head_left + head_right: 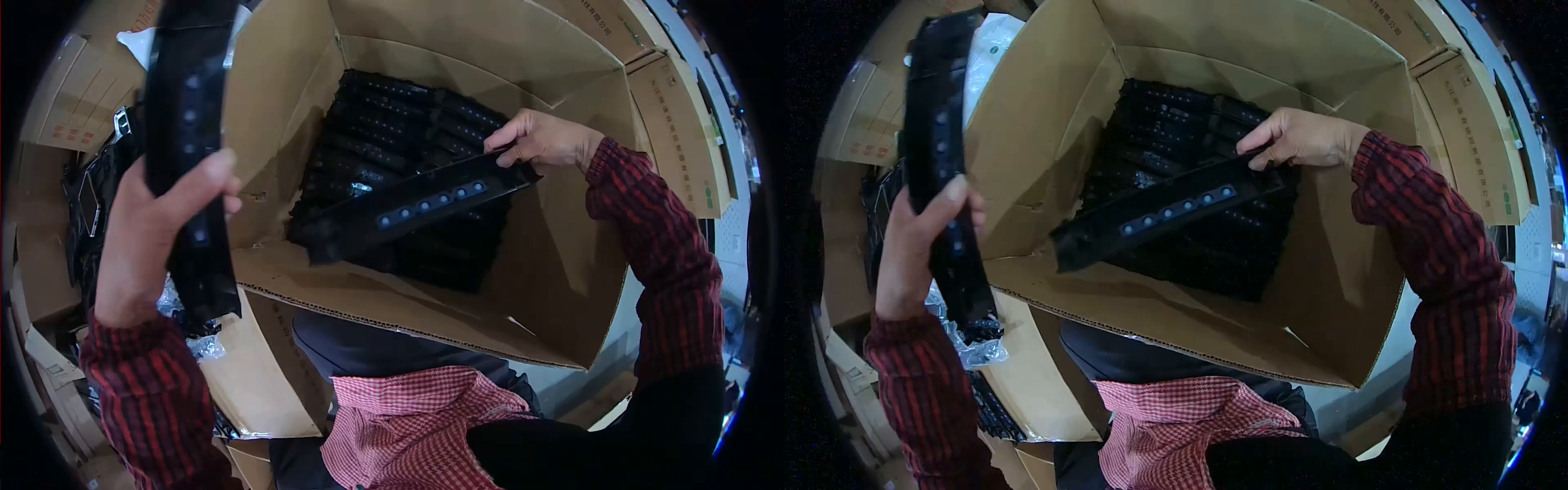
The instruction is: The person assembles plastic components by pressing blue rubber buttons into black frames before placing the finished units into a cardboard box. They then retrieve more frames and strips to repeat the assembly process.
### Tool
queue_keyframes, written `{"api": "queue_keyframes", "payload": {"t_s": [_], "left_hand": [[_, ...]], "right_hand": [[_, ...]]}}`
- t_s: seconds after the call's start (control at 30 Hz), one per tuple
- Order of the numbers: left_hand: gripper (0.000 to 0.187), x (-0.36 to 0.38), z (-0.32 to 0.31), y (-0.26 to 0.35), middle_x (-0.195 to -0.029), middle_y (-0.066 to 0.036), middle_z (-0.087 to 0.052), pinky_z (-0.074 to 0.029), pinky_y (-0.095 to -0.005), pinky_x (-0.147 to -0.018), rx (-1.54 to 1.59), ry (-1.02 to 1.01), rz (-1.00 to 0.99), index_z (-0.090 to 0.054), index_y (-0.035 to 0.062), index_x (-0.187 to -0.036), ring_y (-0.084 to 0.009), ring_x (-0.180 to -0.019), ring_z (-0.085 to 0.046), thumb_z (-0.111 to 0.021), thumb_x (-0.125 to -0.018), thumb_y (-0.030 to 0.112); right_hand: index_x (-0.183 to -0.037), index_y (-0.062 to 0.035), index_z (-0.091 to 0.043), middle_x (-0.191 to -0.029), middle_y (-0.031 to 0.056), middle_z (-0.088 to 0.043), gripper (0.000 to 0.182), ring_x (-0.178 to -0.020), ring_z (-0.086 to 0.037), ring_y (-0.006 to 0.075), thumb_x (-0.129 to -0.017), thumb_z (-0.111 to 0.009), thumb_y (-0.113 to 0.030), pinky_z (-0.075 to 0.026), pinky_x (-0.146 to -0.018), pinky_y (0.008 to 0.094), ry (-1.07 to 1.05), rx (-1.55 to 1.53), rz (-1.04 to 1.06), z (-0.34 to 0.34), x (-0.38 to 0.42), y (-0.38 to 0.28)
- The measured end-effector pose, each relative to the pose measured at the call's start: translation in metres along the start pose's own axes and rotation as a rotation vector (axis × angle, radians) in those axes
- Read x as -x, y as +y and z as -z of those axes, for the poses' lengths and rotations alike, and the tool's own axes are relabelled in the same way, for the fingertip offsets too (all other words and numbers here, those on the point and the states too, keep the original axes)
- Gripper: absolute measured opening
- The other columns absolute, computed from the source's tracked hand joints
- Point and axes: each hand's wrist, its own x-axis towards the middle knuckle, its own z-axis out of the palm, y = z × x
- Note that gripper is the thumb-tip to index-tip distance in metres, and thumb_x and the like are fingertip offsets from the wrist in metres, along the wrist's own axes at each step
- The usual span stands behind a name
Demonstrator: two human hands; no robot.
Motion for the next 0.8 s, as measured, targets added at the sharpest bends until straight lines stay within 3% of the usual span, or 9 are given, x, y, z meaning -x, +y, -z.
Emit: {"api": "queue_keyframes", "payload": {"t_s": [0.13,0.2,0.27,0.33,0.47,0.57,0.67,0.73,0.8], "left_hand": [[0.032,0.01,0.009,-0.023,-0.081,-0.002,-0.059,-0.047,-0.0222,-0.063,0.162,0.141,0.027,-0.052,0.0052,-0.107,-0.0089,-0.07,-0.057,-0.058,-0.089,0.031],[0.037,0.02,0.008,-0.037,-0.081,-0.004,-0.057,-0.047,-0.0232,-0.063,0.179,0.219,0.045,-0.05,0.0038,-0.112,-0.0113,-0.069,-0.056,-0.06,-0.089,0.031],[0.034,0.031,0.001,-0.045,-0.08,-0.006,-0.058,-0.048,-0.0243,-0.062,0.221,0.248,0.064,-0.051,0.0028,-0.11,-0.0133,-0.069,-0.058,-0.06,-0.088,0.028],[0.035,0.042,-0.004,-0.052,-0.078,-0.01,-0.059,-0.05,-0.0273,-0.063,0.311,0.282,0.074,-0.049,0.0008,-0.111,-0.0174,-0.069,-0.059,-0.062,-0.087,0.022],[0.042,0.064,0.001,-0.086,-0.08,-0.012,-0.058,-0.049,-0.0295,-0.067,0.352,0.293,0.147,-0.047,-0.0005,-0.111,-0.0206,-0.071,-0.059,-0.066,-0.082,0.022],[0.046,0.076,0.0,-0.098,-0.08,-0.012,-0.058,-0.049,-0.0294,-0.067,0.389,0.334,0.208,-0.046,-0.0009,-0.111,-0.02,-0.07,-0.059,-0.069,-0.08,0.023],[0.051,0.079,-0.002,-0.093,-0.078,-0.012,-0.058,-0.05,-0.0297,-0.066,0.34,0.366,0.232,-0.045,-0.0009,-0.111,-0.0189,-0.069,-0.059,-0.07,-0.078,0.029],[0.053,0.082,0.002,-0.093,-0.077,-0.012,-0.058,-0.05,-0.0289,-0.063,0.322,0.365,0.219,-0.045,-0.0011,-0.111,-0.0186,-0.067,-0.059,-0.07,-0.077,0.031],[0.054,0.081,0.008,-0.088,-0.076,-0.012,-0.058,-0.05,-0.0287,-0.062,0.34,0.322,0.194,-0.045,-0.0012,-0.111,-0.0187,-0.066,-0.059,-0.07,-0.077,0.031]], "right_hand": [[-0.129,-0.0017,-0.049,-0.127,0.0111,-0.052,0.045,-0.113,-0.05,0.0207,-0.085,-0.056,0.002,-0.042,-0.094,0.03,-0.097,0.136,-0.191,-0.018,-0.019,0.074],[-0.127,-0.0037,-0.052,-0.126,0.0129,-0.053,0.043,-0.113,-0.05,0.0237,-0.084,-0.054,0.001,-0.04,-0.096,0.032,-0.16,0.161,-0.244,-0.032,-0.038,0.143],[-0.125,-0.0066,-0.053,-0.125,0.0149,-0.051,0.042,-0.112,-0.051,0.0269,-0.083,-0.054,0.0,-0.041,-0.092,0.0314,-0.297,0.399,-0.227,-0.055,-0.038,0.147],[-0.122,-0.0069,-0.055,-0.115,0.014,-0.052,0.041,-0.101,-0.053,0.029,-0.082,-0.052,0.001,-0.043,-0.087,0.0321,-0.197,0.369,-0.014,-0.08,-0.049,0.236],[-0.118,-0.0066,-0.057,-0.105,0.0116,-0.05,0.04,-0.092,-0.054,0.0297,-0.079,-0.051,0.0,-0.045,-0.081,0.0346,-0.061,0.608,0.077,-0.146,-0.05,0.301],[-0.108,-0.0053,-0.059,-0.099,0.0137,-0.051,0.032,-0.089,-0.053,0.0281,-0.077,-0.053,-0.001,-0.047,-0.076,0.0359,0.15,0.902,-0.108,-0.179,-0.053,0.32],[-0.107,-0.0022,-0.059,-0.105,0.0165,-0.053,0.036,-0.095,-0.055,0.0318,-0.072,-0.057,-0.003,-0.05,-0.075,0.0425,-0.096,1.126,-0.303,-0.204,-0.06,0.309],[-0.094,-0.003,-0.067,-0.103,0.0157,-0.055,0.022,-0.095,-0.057,0.029,-0.074,-0.058,-0.007,-0.052,-0.069,0.0412,0.303,0.974,-0.444,-0.227,-0.092,0.378],[-0.087,-0.0041,-0.069,-0.101,0.0141,-0.057,0.017,-0.092,-0.058,0.0284,-0.075,-0.057,-0.008,-0.052,-0.067,0.0403,0.362,0.999,-0.459,-0.231,-0.099,0.378]]}}
